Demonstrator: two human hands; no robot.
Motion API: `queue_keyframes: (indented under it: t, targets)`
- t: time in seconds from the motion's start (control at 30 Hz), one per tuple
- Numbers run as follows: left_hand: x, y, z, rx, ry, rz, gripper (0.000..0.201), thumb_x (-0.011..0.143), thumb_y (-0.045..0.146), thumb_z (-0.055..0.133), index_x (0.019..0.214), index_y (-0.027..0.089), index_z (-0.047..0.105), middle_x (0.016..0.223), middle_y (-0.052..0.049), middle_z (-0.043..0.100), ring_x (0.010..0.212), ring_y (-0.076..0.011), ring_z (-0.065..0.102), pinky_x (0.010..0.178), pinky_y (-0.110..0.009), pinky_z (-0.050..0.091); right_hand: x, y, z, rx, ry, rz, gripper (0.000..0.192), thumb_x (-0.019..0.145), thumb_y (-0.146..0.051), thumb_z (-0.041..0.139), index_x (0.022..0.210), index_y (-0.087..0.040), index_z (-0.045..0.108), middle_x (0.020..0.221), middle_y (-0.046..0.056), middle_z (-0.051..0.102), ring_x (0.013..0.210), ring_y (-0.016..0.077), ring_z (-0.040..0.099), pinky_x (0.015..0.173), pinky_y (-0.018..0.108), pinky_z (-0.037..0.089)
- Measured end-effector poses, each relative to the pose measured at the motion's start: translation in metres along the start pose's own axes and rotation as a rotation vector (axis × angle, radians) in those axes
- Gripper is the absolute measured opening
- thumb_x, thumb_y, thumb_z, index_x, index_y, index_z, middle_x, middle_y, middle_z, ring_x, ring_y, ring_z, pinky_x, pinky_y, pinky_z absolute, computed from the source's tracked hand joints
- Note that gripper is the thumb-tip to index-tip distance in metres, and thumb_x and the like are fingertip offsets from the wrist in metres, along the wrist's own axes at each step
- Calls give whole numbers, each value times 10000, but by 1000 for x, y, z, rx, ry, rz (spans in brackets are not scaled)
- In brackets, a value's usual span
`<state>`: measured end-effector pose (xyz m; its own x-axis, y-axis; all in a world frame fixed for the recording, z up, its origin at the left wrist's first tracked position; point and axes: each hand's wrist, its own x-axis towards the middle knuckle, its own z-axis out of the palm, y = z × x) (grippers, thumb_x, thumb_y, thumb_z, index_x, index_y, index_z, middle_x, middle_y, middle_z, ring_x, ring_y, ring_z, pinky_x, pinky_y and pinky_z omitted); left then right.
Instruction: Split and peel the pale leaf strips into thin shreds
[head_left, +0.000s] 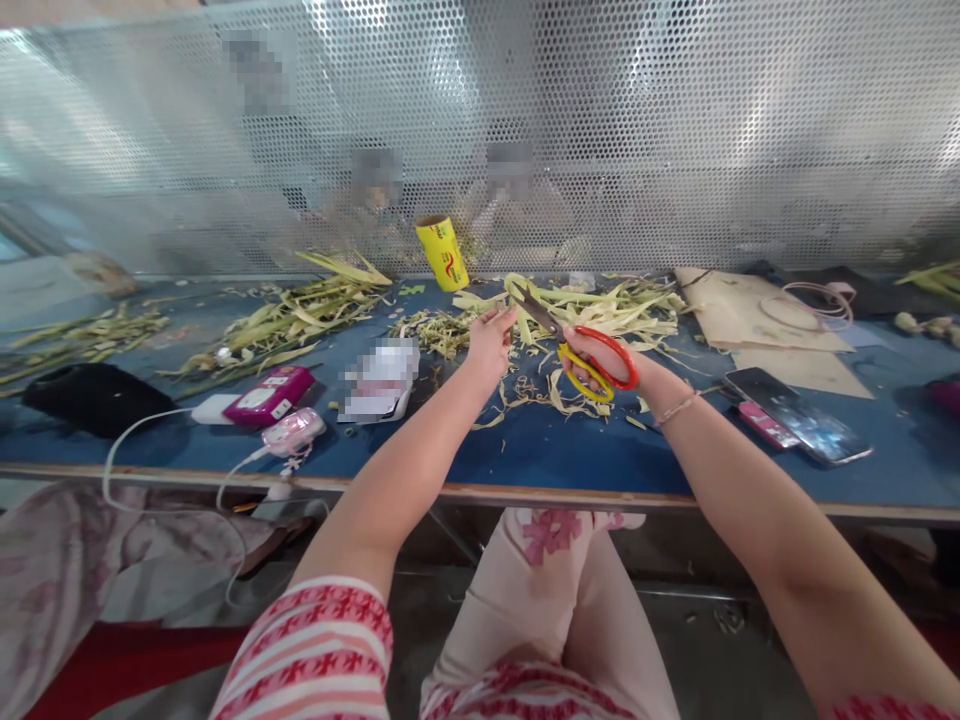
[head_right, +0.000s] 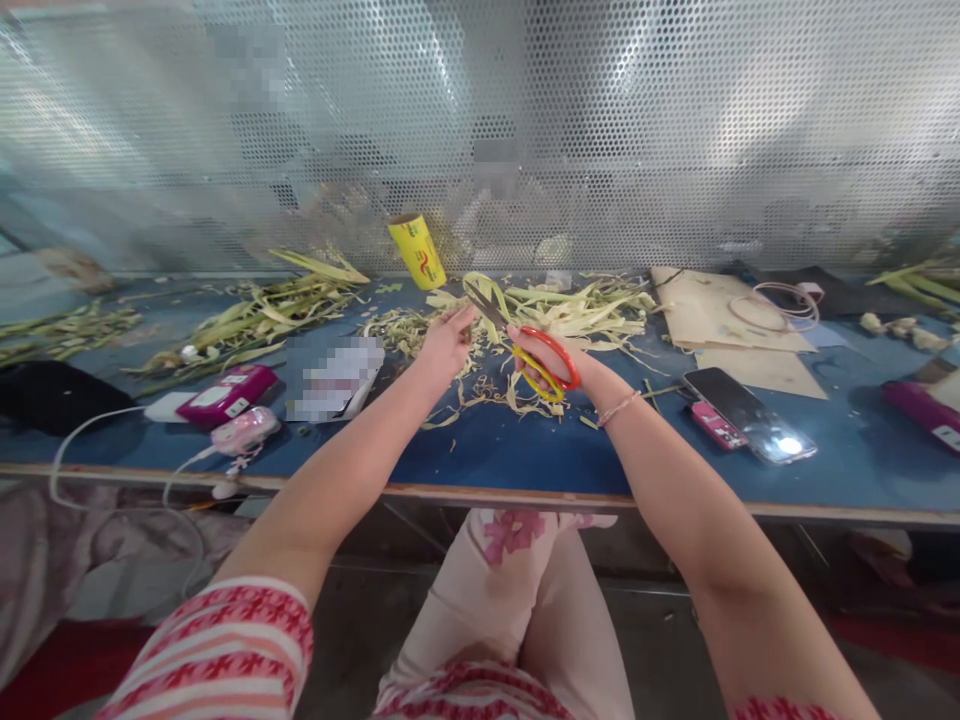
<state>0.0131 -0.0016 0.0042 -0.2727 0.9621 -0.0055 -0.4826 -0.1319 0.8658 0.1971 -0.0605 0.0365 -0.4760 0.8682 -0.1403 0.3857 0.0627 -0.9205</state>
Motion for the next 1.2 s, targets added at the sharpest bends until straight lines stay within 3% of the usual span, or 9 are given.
queue_keyframes:
  t: [0.23, 0.63, 1.2]
  targets:
    - [-9, -2, 5, -5, 15, -8, 340, 664, 23, 674, 912, 186, 508, 854, 12, 666, 593, -45, 531, 510, -194, 336, 2, -1, 8, 34, 18, 88, 613, 815, -749, 366, 640, -178, 504, 493, -24, 426, 359, 61, 384, 338, 205, 360]
    - [-25, 5, 11, 26, 120, 76, 380, 675, 4, 666, 840, 204, 388, 764, 43, 621, 584, -48, 547, 523, -181, 357, -2, -6, 8, 9, 51, 82, 595, 834, -725, 364, 675, -171, 510, 501, -21, 429, 360, 56, 381, 340, 200, 391]
    - [-26, -4, 13, 140, 79, 219, 381, 660, 27, 669, 840, 205, 384, 698, 66, 584, 554, -48, 544, 539, -192, 415, 2, -8, 19, -14, 132, 102, 589, 798, -737, 427, 630, -178, 509, 464, -25, 431, 337, 70, 402, 330, 217, 391]
